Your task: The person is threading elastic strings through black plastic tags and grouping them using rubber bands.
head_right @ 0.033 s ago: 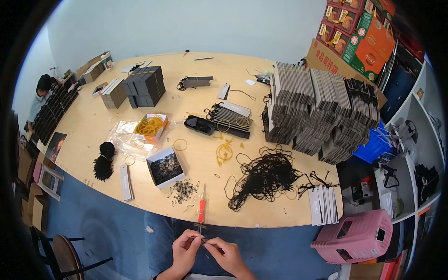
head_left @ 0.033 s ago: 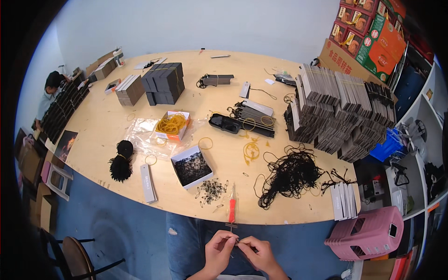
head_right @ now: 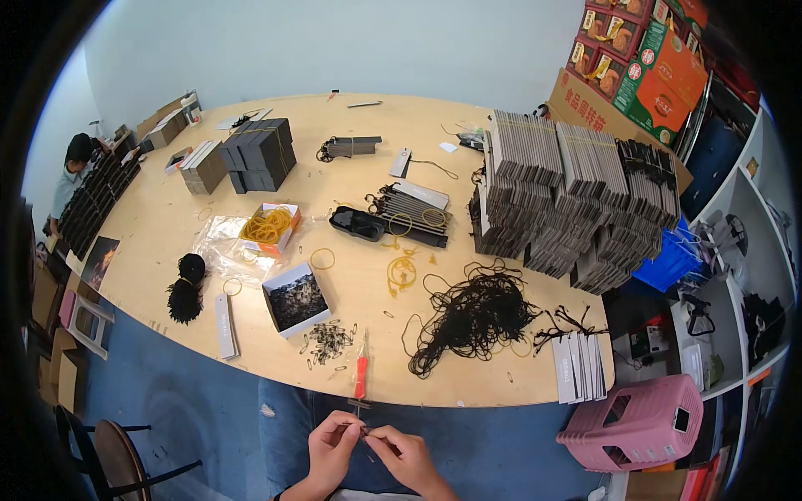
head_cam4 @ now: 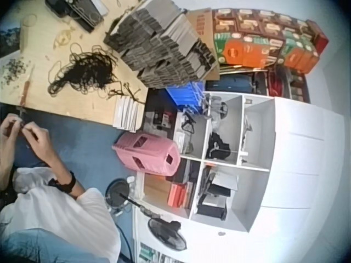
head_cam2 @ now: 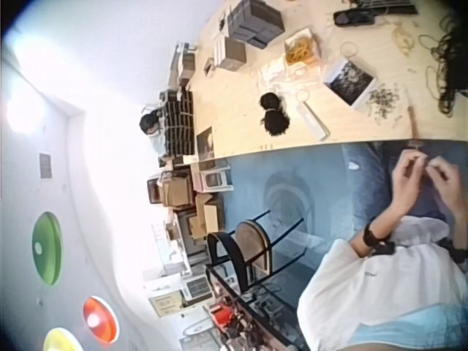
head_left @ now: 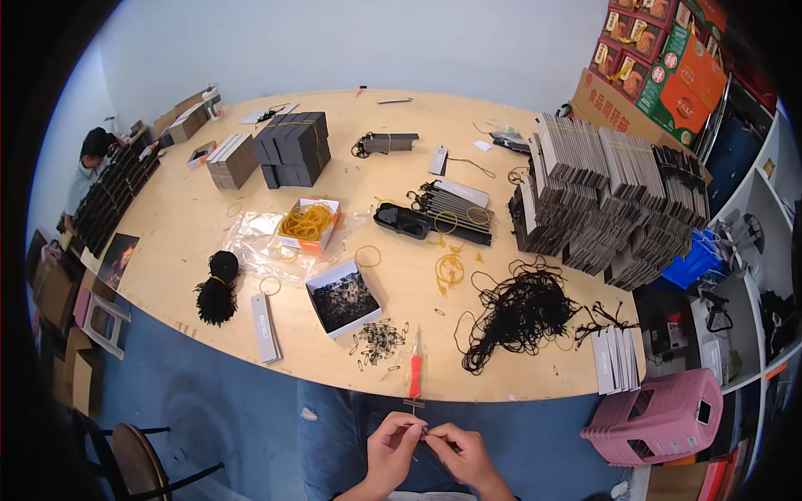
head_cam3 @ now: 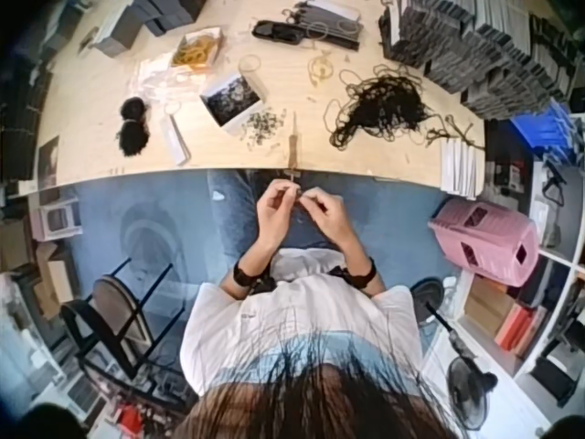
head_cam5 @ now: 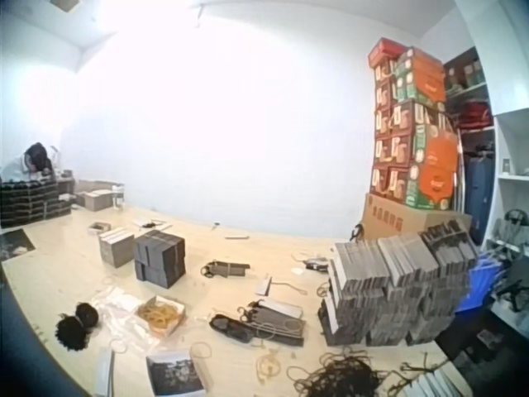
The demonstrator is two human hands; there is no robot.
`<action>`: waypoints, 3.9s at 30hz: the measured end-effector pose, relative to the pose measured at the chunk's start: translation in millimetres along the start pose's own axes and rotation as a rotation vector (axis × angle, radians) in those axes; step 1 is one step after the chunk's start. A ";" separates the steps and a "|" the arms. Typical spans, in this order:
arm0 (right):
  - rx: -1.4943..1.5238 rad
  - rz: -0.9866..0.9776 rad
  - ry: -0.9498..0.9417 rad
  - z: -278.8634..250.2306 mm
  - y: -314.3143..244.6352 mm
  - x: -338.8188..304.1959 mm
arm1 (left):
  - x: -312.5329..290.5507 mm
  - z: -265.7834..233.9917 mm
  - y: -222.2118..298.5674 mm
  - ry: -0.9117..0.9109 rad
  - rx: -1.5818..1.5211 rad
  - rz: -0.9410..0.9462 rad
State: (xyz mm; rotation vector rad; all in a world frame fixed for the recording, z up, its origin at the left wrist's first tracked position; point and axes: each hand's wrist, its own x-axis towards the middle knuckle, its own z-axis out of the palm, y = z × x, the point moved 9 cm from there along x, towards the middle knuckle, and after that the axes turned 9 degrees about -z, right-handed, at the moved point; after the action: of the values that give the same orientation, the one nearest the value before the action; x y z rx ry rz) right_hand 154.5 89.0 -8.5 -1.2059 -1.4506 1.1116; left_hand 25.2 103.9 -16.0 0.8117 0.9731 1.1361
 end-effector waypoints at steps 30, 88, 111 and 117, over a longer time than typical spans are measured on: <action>1.348 0.119 0.085 -46.3 26.3 -47.4 | -17.6 -75.1 90.5 0.509 0.256 0.520; 0.727 0.534 -0.121 0.0 35.4 -8.4 | -25.1 44.5 30.0 -0.747 0.654 0.291; 0.162 -0.105 -0.131 -5.3 -34.1 13.0 | -18.3 1.4 25.4 -0.480 0.359 -0.143; 0.357 -0.164 -0.235 3.3 -37.7 17.6 | -16.5 14.7 31.8 -0.614 0.410 -0.182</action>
State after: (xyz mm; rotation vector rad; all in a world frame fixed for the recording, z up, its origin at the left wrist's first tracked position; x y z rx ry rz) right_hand 143.3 101.9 29.7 -0.7137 -1.4186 1.3616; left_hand 25.5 95.0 21.7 1.2792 0.7399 0.4744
